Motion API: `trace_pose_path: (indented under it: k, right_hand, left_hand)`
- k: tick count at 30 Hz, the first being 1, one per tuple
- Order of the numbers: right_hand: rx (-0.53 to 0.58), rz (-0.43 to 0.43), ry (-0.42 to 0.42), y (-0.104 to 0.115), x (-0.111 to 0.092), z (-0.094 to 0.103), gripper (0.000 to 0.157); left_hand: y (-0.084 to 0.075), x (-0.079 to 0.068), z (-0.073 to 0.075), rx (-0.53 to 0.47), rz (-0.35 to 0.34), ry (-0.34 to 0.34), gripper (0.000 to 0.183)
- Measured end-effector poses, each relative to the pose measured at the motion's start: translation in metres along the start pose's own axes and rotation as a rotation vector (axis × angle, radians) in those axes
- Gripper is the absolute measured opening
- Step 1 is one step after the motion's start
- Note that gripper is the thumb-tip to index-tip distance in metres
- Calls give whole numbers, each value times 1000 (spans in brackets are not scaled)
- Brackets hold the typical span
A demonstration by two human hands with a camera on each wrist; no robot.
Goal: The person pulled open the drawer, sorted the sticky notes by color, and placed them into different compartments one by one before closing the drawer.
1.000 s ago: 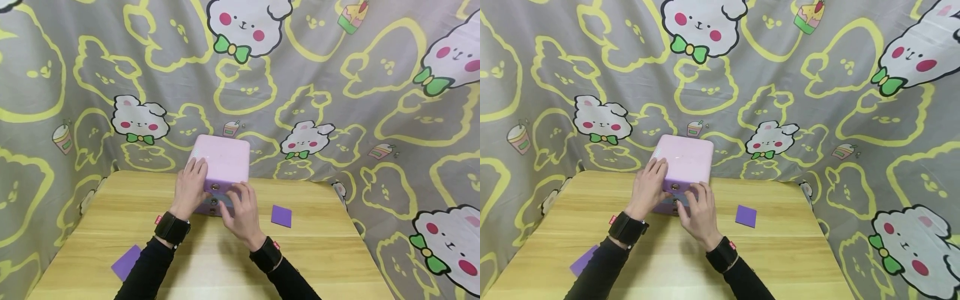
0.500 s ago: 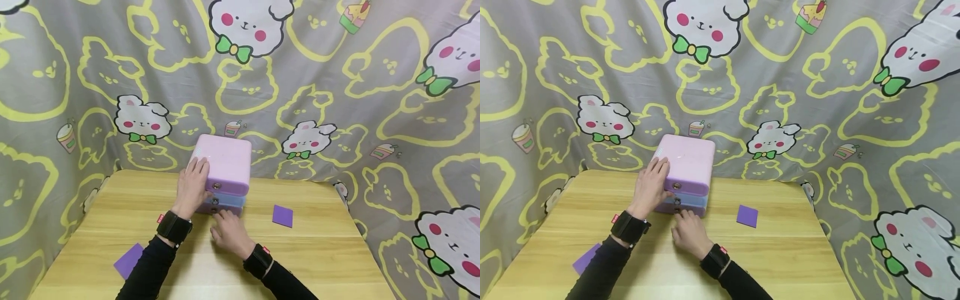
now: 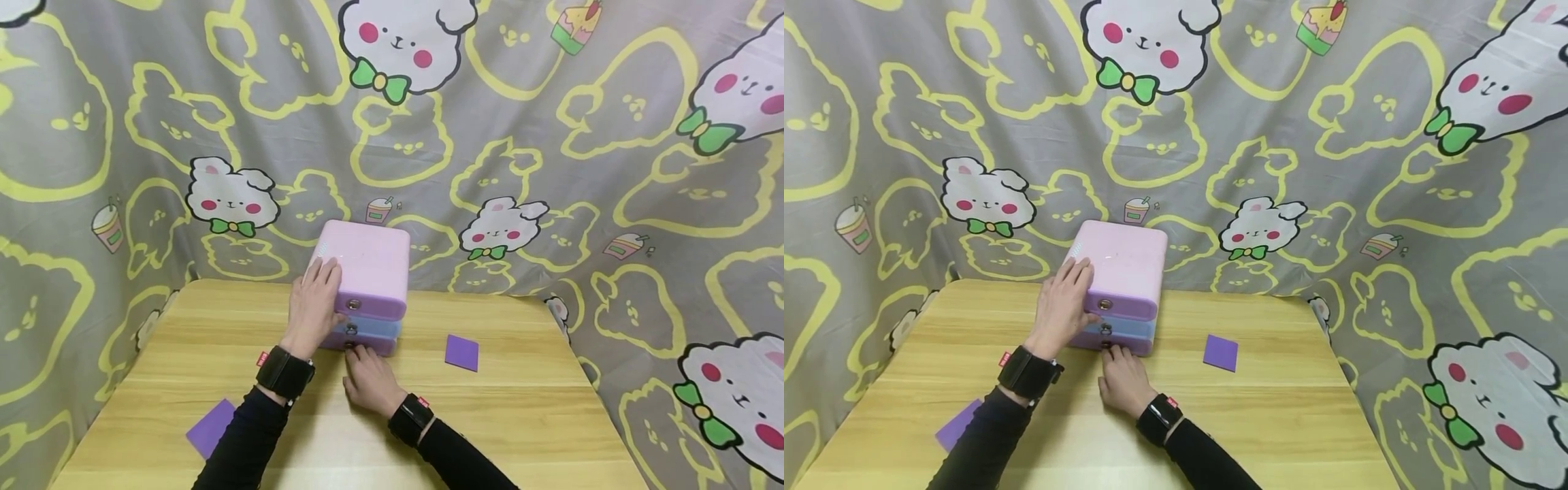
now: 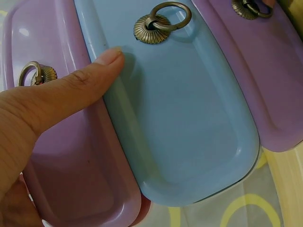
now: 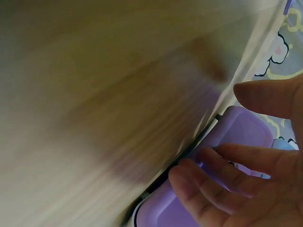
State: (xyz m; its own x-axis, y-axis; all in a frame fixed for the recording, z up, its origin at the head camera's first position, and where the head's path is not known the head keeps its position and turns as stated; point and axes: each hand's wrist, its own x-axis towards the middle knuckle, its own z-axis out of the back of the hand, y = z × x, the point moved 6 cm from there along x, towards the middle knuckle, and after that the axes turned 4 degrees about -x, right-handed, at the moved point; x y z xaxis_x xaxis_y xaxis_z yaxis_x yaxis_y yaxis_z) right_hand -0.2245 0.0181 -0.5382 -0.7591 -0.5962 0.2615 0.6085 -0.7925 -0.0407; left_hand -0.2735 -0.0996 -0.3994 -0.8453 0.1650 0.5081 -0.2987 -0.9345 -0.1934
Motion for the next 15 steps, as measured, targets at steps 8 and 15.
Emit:
trace_pose_path:
  k: [8, 15]
  right_hand:
    - [-18, -23, 72, 3, 2, -5, 65]
    - [16, -23, 103, 1, 9, 2, 57]
  left_hand:
    - [0, -2, -1, 4, 3, 12, 104]
    - [0, 0, 0, 4, 9, 9, 103]
